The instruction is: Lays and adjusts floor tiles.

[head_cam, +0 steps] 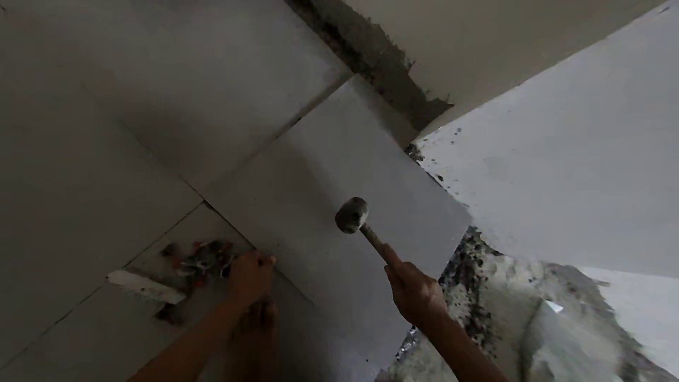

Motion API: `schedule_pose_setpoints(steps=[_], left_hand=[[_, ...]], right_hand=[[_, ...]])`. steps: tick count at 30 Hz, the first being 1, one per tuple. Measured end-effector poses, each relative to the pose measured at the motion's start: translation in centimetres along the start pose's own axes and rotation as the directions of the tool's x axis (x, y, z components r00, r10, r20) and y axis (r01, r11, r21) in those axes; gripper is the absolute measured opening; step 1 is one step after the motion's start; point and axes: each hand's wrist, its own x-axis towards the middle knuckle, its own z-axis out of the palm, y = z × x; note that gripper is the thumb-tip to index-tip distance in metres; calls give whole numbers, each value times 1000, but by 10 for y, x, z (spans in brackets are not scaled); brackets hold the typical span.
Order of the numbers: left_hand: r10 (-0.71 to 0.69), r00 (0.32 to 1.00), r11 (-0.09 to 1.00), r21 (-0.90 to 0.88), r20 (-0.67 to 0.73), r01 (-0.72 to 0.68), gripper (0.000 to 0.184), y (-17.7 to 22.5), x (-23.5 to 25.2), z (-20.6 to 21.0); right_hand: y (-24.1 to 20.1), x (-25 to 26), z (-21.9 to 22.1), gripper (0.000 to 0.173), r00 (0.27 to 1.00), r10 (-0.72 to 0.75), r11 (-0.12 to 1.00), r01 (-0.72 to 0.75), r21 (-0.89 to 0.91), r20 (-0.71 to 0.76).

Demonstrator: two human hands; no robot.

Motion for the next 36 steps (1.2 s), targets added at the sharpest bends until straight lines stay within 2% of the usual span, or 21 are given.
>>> schedule_pose_setpoints(steps=[2,6,7,9,11,13,14,16,20,23,26,27,29,30,33,36], left_hand=[[6,1000,1000,-26,9,-6,33,1,-2,-1],[44,999,999,-21,-27,-45,33,5,-8,0],[23,999,1000,-16,-23,-23,33,6,-14,0],[-88,990,996,-7,108,89,35,23,-27,-17],[10,1000,1000,-19,-28,-10,34,9,-11,-2],[41,998,997,-61,-42,-43,33,-2,-2,4],[21,999,997,-78,-29,-23,32,-2,-3,4],[-6,1000,996,-85,-14,5,31,3,-5,1],[-19,999,994,-110,-27,16,31,4,-5,1],[-28,1000,997,-75,-1,28,31,4,-8,0],[5,1000,1000,-19,-4,-5,36,-1,1,-2],[5,1000,1000,1,1,-5,38,-1,1,0],[1,1000,999,47,17,-2,39,-2,1,1],[3,1000,998,63,9,-4,38,-4,2,1],[35,998,999,22,-43,-34,36,-11,7,3],[23,999,1000,-11,-34,-23,37,-16,3,6]], right_hand=[[8,-3,-5,49,992,40,998,-33,-58,120],[36,-14,-8,47,1000,12,999,-12,-47,-4],[43,-18,-7,48,998,58,997,-57,-51,16],[50,-13,-11,50,975,209,977,-206,-47,74],[57,-11,-15,47,967,251,968,-252,-17,-35],[67,-14,-7,46,963,232,972,-233,5,-136],[72,-15,-3,48,962,249,968,-250,3,-109],[74,-9,-7,51,939,342,939,-342,-30,10],[64,-5,-9,48,948,298,954,-299,7,-115],[63,-5,-12,49,919,394,919,-394,-5,19],[58,-5,-12,45,928,362,931,-357,73,-87],[58,-8,-8,45,930,357,932,-350,94,-82],[57,-7,-10,47,915,401,911,-404,87,56],[53,-5,-13,47,914,399,911,-405,83,79],[39,-6,-8,46,950,314,942,-312,120,8],[27,-10,-12,48,928,307,946,-322,36,213]])
